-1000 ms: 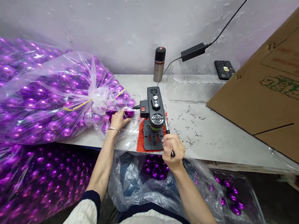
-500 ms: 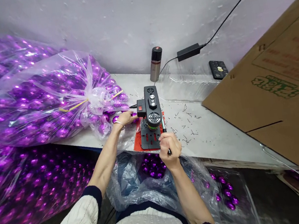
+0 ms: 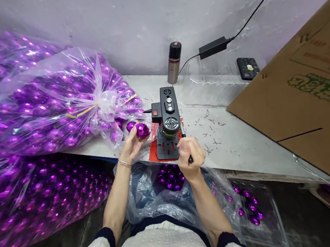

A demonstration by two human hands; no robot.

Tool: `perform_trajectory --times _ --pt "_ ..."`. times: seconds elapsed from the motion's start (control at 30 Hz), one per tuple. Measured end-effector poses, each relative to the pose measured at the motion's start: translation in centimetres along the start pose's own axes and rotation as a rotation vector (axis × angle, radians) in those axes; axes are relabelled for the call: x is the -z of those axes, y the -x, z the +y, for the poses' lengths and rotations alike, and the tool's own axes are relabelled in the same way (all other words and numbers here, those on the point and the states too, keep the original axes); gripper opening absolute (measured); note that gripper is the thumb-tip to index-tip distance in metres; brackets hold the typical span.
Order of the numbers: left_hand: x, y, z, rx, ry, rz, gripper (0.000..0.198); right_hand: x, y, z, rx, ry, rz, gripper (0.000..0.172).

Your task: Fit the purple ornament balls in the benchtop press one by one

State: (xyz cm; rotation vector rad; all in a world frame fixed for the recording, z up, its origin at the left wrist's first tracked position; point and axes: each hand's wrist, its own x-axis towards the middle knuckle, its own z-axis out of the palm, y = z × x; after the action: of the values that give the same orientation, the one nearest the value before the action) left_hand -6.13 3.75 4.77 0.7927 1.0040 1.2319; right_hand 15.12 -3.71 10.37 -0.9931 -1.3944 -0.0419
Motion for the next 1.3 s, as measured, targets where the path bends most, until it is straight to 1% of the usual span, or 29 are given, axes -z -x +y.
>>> perform_trajectory --times 0.1,0.23,0.3,0.4,0.47,0.53,0.6,0.7,0.8,0.97,1.17,1.3 --pt "-0.6 1.2 -1.4 0.010 0.008 -0.016 0.049 -0.1 -1.1 -0.8 -0.054 -0.002 0.001 0.039" --pt "-1.7 2.1 -4.4 0.025 -0.074 0.023 0.053 -0.1 -2.1 -1.5 -0.084 -0.034 -0.016 0.038" --pt "-2.3 2.4 -5.9 -0.006 -0.146 0.036 0.056 -0.1 -2.3 -1.6 -0.084 -0.028 -0.021 0.038" --pt "-3.2 2.6 -7.3 -0.111 -0.301 0.001 0.058 0.0 -2.2 -1.6 -0.078 -0.003 -0.036 0.037" --pt "-3.7 2.6 -7.7 -0.195 -0.429 -0.007 0.057 0.1 -2.1 -1.5 -0.063 -0.003 -0.042 0.036" --pt "-4.1 2.5 -7.8 -0.266 -0.576 0.023 0.054 0.2 -2.0 -1.5 -0.048 -0.012 -0.044 0.035" --pt "-4.3 2.5 -7.6 -0.308 -0.717 0.046 0.052 0.2 -1.9 -1.4 -0.038 -0.015 -0.046 0.035" --pt "-4.3 2.3 -7.5 -0.340 -0.835 0.011 0.053 0.2 -1.7 -1.3 -0.028 -0.010 -0.048 0.034" --pt "-4.2 2.1 -7.4 -0.392 -0.878 -0.031 0.056 0.3 -1.6 -1.3 -0.015 -0.015 -0.048 0.033" --pt "-4.1 1.8 -7.9 -0.522 -0.964 -0.076 0.061 0.3 -1.5 -1.2 0.002 -0.020 -0.051 0.031" --pt "-4.3 1.3 -9.4 -0.632 -0.959 -0.012 0.062 0.5 -1.3 -1.1 0.014 -0.014 -0.061 0.031" --pt "-4.4 1.1 -10.2 -0.682 -0.943 -0.002 0.062 0.7 -0.7 -0.7 0.039 -0.008 -0.080 0.028"
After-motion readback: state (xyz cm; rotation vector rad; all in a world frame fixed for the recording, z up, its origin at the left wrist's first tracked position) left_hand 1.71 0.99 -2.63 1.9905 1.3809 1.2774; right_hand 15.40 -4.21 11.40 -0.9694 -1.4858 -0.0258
